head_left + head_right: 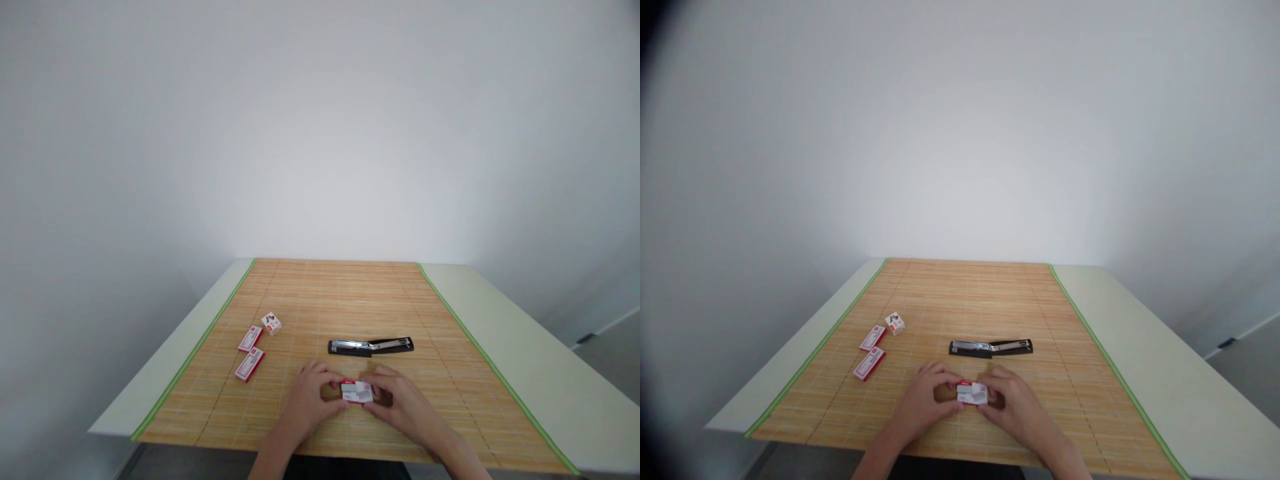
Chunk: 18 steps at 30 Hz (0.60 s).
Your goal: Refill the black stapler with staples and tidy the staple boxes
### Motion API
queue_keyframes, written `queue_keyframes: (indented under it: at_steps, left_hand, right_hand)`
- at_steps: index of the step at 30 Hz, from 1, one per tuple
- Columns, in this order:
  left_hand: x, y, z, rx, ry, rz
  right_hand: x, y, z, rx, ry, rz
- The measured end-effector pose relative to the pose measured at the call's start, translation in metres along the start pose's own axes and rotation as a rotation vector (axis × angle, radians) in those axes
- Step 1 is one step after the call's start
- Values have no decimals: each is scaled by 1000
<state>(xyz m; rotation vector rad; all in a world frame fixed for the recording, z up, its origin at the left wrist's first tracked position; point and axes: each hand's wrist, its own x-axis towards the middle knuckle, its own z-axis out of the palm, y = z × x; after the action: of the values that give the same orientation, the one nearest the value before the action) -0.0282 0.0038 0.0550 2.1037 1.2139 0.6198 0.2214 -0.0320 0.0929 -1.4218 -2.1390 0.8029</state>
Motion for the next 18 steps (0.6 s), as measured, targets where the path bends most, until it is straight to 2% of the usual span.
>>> queue_keyframes:
  at_steps: [5,8,11,15,18]
  left_hand:
    - [0,-11,-2,-92,25,6]
    - [12,-20,-8,-152,148,-54]
    - [33,-26,-14,-63,263,-33]
    - [53,-29,-16,73,186,19]
    - [52,-30,-14,79,146,26]
  right_hand:
    - [-1,7,1,-9,56,38]
    - [4,4,3,-19,113,58]
    - [13,-4,7,-62,94,41]
    - [23,-11,13,-105,56,16]
    - [27,-10,13,-97,64,-7]
